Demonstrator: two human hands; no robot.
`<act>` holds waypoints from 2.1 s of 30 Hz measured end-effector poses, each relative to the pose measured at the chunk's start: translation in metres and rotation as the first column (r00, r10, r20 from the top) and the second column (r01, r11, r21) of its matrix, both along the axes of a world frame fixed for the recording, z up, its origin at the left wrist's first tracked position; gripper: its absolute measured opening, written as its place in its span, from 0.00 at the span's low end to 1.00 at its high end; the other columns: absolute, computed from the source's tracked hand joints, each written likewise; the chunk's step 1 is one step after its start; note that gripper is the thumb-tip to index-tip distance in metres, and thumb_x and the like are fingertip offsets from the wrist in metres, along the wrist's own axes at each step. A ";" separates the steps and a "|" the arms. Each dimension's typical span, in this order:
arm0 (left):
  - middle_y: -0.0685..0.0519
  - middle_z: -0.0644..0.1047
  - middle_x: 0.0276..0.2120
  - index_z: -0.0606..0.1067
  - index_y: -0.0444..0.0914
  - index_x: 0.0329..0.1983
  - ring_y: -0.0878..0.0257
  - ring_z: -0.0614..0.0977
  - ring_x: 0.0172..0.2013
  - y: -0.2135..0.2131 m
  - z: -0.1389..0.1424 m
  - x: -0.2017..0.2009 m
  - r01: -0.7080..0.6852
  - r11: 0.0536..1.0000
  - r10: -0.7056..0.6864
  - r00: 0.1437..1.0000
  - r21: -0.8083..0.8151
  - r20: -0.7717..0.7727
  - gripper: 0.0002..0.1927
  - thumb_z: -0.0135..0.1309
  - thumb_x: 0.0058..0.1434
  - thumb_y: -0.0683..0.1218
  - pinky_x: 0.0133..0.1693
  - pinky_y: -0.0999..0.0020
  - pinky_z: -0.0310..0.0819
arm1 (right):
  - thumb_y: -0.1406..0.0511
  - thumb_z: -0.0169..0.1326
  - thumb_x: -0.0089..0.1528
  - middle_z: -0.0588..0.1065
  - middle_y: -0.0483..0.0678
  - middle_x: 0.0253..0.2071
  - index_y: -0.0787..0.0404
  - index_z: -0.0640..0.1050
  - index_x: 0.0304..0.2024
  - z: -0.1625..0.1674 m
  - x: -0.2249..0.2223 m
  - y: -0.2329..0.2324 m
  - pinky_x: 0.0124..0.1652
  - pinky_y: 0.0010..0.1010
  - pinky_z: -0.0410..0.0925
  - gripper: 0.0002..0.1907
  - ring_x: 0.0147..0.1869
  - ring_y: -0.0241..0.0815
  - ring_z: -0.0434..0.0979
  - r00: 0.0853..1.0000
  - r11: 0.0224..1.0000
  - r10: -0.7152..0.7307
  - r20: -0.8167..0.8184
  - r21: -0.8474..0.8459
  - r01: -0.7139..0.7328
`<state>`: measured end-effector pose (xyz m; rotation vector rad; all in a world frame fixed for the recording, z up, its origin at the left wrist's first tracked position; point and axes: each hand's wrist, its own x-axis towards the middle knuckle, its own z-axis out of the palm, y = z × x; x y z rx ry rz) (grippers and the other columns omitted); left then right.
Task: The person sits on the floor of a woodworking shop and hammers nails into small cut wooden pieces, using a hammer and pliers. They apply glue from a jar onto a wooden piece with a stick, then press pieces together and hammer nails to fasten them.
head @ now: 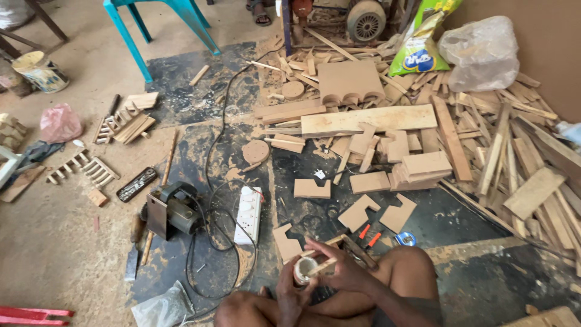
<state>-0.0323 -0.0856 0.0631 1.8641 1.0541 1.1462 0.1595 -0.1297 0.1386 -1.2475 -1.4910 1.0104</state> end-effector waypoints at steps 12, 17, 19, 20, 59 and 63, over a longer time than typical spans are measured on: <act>0.43 0.80 0.50 0.74 0.37 0.57 0.46 0.83 0.50 -0.010 0.019 -0.008 -0.009 0.992 0.012 1.000 0.126 -0.020 0.38 0.74 0.40 0.41 0.49 0.57 0.79 | 0.58 0.65 0.60 0.80 0.49 0.44 0.59 0.80 0.46 0.026 0.005 -0.027 0.45 0.35 0.74 0.16 0.47 0.44 0.82 0.966 0.988 -0.072 0.249 0.153 0.034; 0.43 0.80 0.51 0.74 0.38 0.58 0.46 0.82 0.51 -0.013 0.021 -0.008 0.009 0.990 0.000 0.998 0.142 -0.062 0.39 0.73 0.40 0.40 0.51 0.55 0.78 | 0.62 0.65 0.61 0.81 0.47 0.41 0.60 0.81 0.42 0.028 0.004 -0.034 0.42 0.33 0.75 0.11 0.44 0.42 0.84 0.973 0.978 -0.071 0.222 0.208 0.024; 0.42 0.80 0.51 0.74 0.38 0.59 0.46 0.82 0.52 -0.014 0.022 -0.008 0.023 0.990 -0.011 0.996 0.136 -0.093 0.40 0.73 0.39 0.40 0.51 0.55 0.78 | 0.64 0.66 0.61 0.81 0.48 0.41 0.61 0.81 0.42 0.026 0.002 -0.036 0.43 0.32 0.76 0.10 0.44 0.42 0.85 0.975 0.963 -0.085 0.203 0.270 0.027; 0.42 0.79 0.51 0.73 0.38 0.60 0.46 0.81 0.52 -0.014 0.021 -0.009 0.032 0.991 -0.017 0.994 0.126 -0.112 0.41 0.73 0.39 0.40 0.51 0.54 0.78 | 0.64 0.66 0.61 0.82 0.48 0.41 0.61 0.81 0.42 0.026 0.001 -0.036 0.43 0.32 0.76 0.10 0.44 0.42 0.85 0.977 0.953 -0.090 0.193 0.302 0.028; 0.45 0.79 0.53 0.74 0.36 0.59 0.48 0.82 0.53 -0.009 0.065 -0.032 -0.072 0.976 0.088 0.994 0.204 -0.070 0.37 0.72 0.44 0.42 0.53 0.56 0.78 | 0.65 0.62 0.65 0.79 0.50 0.31 0.63 0.78 0.38 0.015 -0.002 -0.049 0.29 0.27 0.71 0.07 0.29 0.37 0.79 0.531 0.810 -0.574 -0.624 -0.336 0.481; 0.45 0.80 0.49 0.75 0.36 0.59 0.49 0.84 0.50 -0.007 0.066 -0.035 -0.117 0.989 0.123 0.991 0.094 -0.059 0.35 0.70 0.45 0.40 0.50 0.58 0.80 | 0.65 0.61 0.66 0.79 0.49 0.31 0.62 0.78 0.39 0.002 0.004 -0.046 0.29 0.26 0.71 0.07 0.30 0.37 0.79 0.483 0.811 -0.578 -0.658 -0.398 0.428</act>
